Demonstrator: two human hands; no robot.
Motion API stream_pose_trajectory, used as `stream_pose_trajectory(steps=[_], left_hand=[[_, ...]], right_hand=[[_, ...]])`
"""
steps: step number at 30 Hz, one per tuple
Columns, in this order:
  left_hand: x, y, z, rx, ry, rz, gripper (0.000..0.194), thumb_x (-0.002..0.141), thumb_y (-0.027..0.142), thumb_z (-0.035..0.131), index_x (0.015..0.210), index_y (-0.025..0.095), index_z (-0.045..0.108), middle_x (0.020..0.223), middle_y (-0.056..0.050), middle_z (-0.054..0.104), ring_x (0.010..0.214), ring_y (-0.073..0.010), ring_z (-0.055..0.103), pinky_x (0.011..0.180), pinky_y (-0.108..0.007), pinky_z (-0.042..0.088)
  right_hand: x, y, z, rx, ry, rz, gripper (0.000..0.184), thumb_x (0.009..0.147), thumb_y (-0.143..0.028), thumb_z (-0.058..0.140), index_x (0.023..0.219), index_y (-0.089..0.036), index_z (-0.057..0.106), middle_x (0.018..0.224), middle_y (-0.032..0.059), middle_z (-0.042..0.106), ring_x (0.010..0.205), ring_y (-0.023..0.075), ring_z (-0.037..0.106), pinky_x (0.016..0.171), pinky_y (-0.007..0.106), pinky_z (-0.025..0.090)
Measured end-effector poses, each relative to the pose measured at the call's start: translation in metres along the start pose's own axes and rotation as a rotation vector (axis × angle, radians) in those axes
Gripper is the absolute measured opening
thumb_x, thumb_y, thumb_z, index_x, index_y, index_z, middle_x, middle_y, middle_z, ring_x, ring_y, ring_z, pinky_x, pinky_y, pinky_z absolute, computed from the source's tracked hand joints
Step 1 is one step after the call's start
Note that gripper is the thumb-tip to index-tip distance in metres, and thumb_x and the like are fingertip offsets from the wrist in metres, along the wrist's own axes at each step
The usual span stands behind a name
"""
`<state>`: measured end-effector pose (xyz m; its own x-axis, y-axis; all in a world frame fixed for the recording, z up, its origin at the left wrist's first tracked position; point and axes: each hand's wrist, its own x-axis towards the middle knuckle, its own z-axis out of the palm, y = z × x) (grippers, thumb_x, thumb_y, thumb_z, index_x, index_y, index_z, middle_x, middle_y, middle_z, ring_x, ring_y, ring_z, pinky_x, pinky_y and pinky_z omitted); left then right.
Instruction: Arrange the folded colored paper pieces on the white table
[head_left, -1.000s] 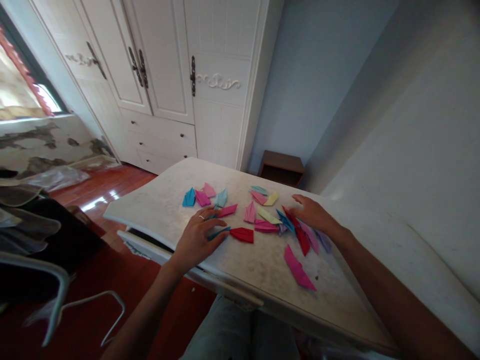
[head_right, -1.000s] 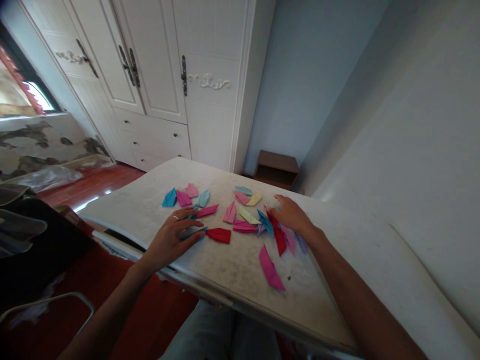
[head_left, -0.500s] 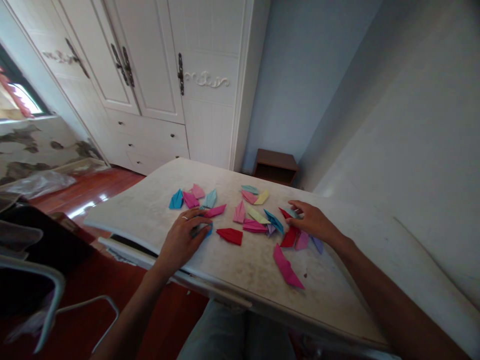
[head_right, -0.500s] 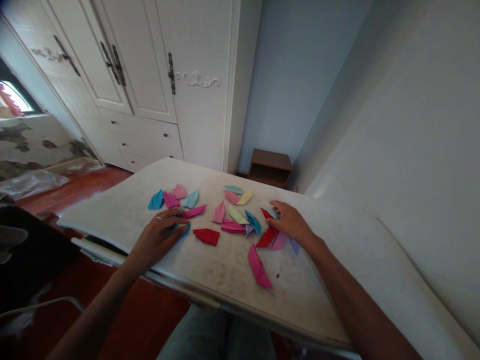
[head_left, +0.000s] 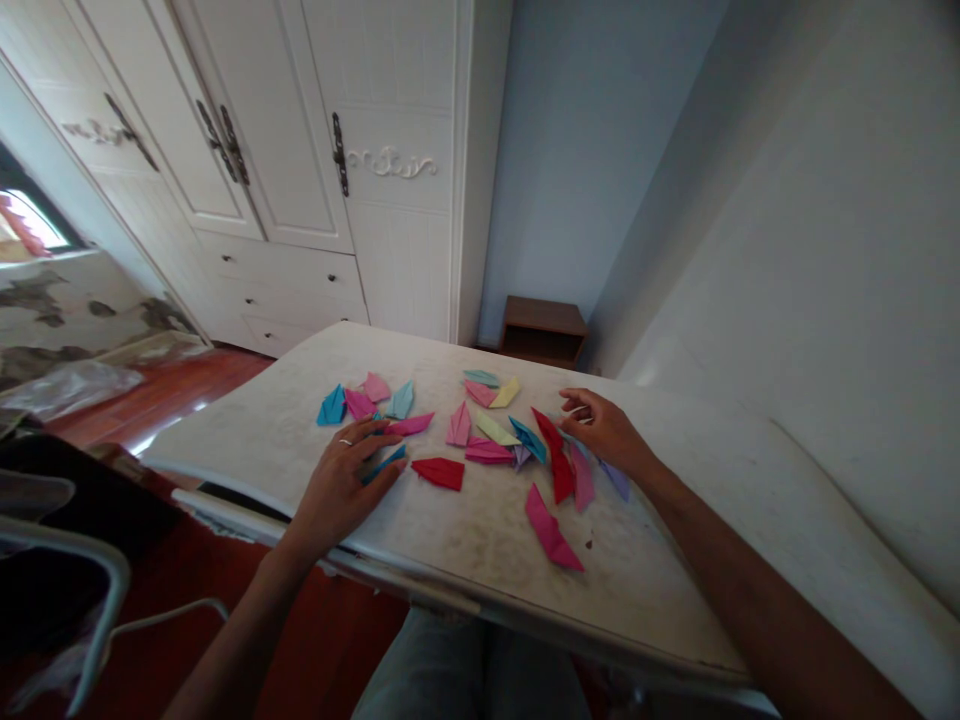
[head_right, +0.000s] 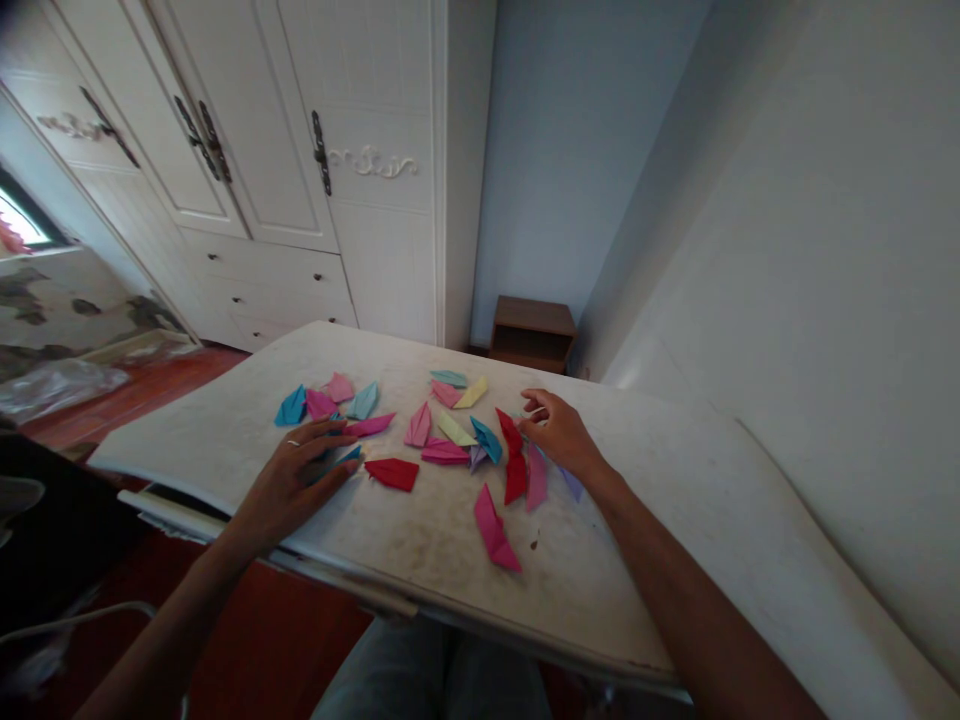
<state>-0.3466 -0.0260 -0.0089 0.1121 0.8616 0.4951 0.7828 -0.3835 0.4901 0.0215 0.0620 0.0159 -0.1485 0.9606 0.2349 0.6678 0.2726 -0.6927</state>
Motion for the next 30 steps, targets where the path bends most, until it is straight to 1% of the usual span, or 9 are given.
stream_pose_trajectory(steps=[4, 6, 8, 11, 16, 19, 22, 26, 30], left_hand=[[0.000, 0.000, 0.000, 0.046, -0.022, 0.021, 0.035, 0.087, 0.047, 0.058, 0.108, 0.021, 0.068, 0.127, -0.011, 0.060, 0.128, -0.0295, 0.047, 0.108, -0.051, 0.039], [0.000, 0.000, 0.000, 0.063, -0.015, 0.041, 0.035, 0.087, 0.047, 0.058, 0.109, 0.021, 0.068, 0.127, -0.011, 0.060, 0.127, -0.0300, 0.048, 0.108, -0.052, 0.039], [0.000, 0.001, 0.000, 0.073, -0.004, 0.064, 0.035, 0.087, 0.047, 0.059, 0.109, 0.021, 0.068, 0.126, -0.011, 0.061, 0.126, -0.0305, 0.049, 0.108, -0.052, 0.039], [0.001, 0.001, 0.000, 0.089, -0.003, 0.074, 0.035, 0.086, 0.048, 0.059, 0.108, 0.022, 0.069, 0.126, -0.011, 0.061, 0.125, -0.0311, 0.049, 0.107, -0.053, 0.039], [0.001, -0.001, 0.000, 0.136, -0.032, 0.066, 0.036, 0.086, 0.049, 0.057, 0.106, 0.022, 0.071, 0.126, -0.011, 0.062, 0.127, -0.0323, 0.049, 0.107, -0.053, 0.040], [0.001, -0.001, 0.001, 0.149, -0.038, 0.060, 0.038, 0.084, 0.051, 0.058, 0.104, 0.021, 0.072, 0.124, -0.012, 0.064, 0.127, -0.0331, 0.049, 0.107, -0.054, 0.040], [0.001, 0.000, 0.001, 0.115, -0.044, 0.030, 0.041, 0.084, 0.054, 0.057, 0.105, 0.022, 0.072, 0.123, -0.012, 0.065, 0.121, -0.0323, 0.055, 0.104, -0.052, 0.043], [0.001, 0.004, -0.001, 0.094, -0.078, 0.013, 0.040, 0.085, 0.051, 0.057, 0.106, 0.021, 0.071, 0.123, -0.012, 0.065, 0.118, -0.0310, 0.058, 0.103, -0.050, 0.044], [-0.001, 0.008, -0.004, 0.067, -0.106, 0.006, 0.041, 0.085, 0.046, 0.059, 0.116, 0.021, 0.067, 0.129, -0.012, 0.061, 0.120, -0.0301, 0.057, 0.104, -0.049, 0.044]], right_hand=[[-0.004, 0.000, 0.003, -0.047, -0.049, 0.017, 0.047, 0.076, -0.034, 0.069, 0.119, -0.015, 0.063, 0.100, 0.0097, 0.069, 0.081, 0.0189, 0.066, 0.076, 0.034, 0.054], [-0.006, -0.001, 0.004, -0.081, -0.057, 0.011, 0.048, 0.075, -0.032, 0.070, 0.119, -0.015, 0.064, 0.100, 0.0098, 0.070, 0.085, 0.0200, 0.066, 0.079, 0.035, 0.053], [-0.007, -0.003, 0.005, -0.093, -0.054, 0.004, 0.046, 0.075, -0.027, 0.069, 0.119, -0.015, 0.064, 0.098, 0.0090, 0.071, 0.082, 0.0189, 0.067, 0.078, 0.034, 0.053], [-0.008, -0.005, 0.004, -0.078, -0.022, -0.011, 0.042, 0.075, -0.021, 0.065, 0.117, -0.017, 0.065, 0.092, 0.0064, 0.071, 0.074, 0.0160, 0.066, 0.073, 0.030, 0.053], [-0.009, -0.008, 0.004, 0.017, 0.059, -0.032, 0.038, 0.077, -0.026, 0.061, 0.113, -0.017, 0.064, 0.085, 0.0044, 0.070, 0.066, 0.0147, 0.064, 0.066, 0.029, 0.052], [-0.011, -0.014, 0.010, 0.118, 0.066, -0.033, 0.037, 0.077, -0.028, 0.061, 0.112, -0.017, 0.064, 0.084, 0.0045, 0.070, 0.069, 0.0158, 0.065, 0.068, 0.030, 0.053], [-0.012, -0.025, 0.017, 0.259, 0.004, 0.000, 0.037, 0.076, -0.032, 0.063, 0.109, -0.017, 0.064, 0.082, 0.0045, 0.070, 0.069, 0.0166, 0.066, 0.067, 0.031, 0.054], [-0.009, -0.048, 0.024, 0.535, -0.108, 0.131, 0.039, 0.071, -0.037, 0.071, 0.105, -0.017, 0.064, 0.085, 0.0052, 0.070, 0.068, 0.0163, 0.065, 0.057, 0.027, 0.054], [0.006, -0.078, 0.039, 0.814, -0.182, 0.187, 0.036, 0.066, -0.030, 0.076, 0.098, -0.019, 0.062, 0.086, 0.0031, 0.066, 0.068, 0.0142, 0.064, 0.056, 0.026, 0.056]])
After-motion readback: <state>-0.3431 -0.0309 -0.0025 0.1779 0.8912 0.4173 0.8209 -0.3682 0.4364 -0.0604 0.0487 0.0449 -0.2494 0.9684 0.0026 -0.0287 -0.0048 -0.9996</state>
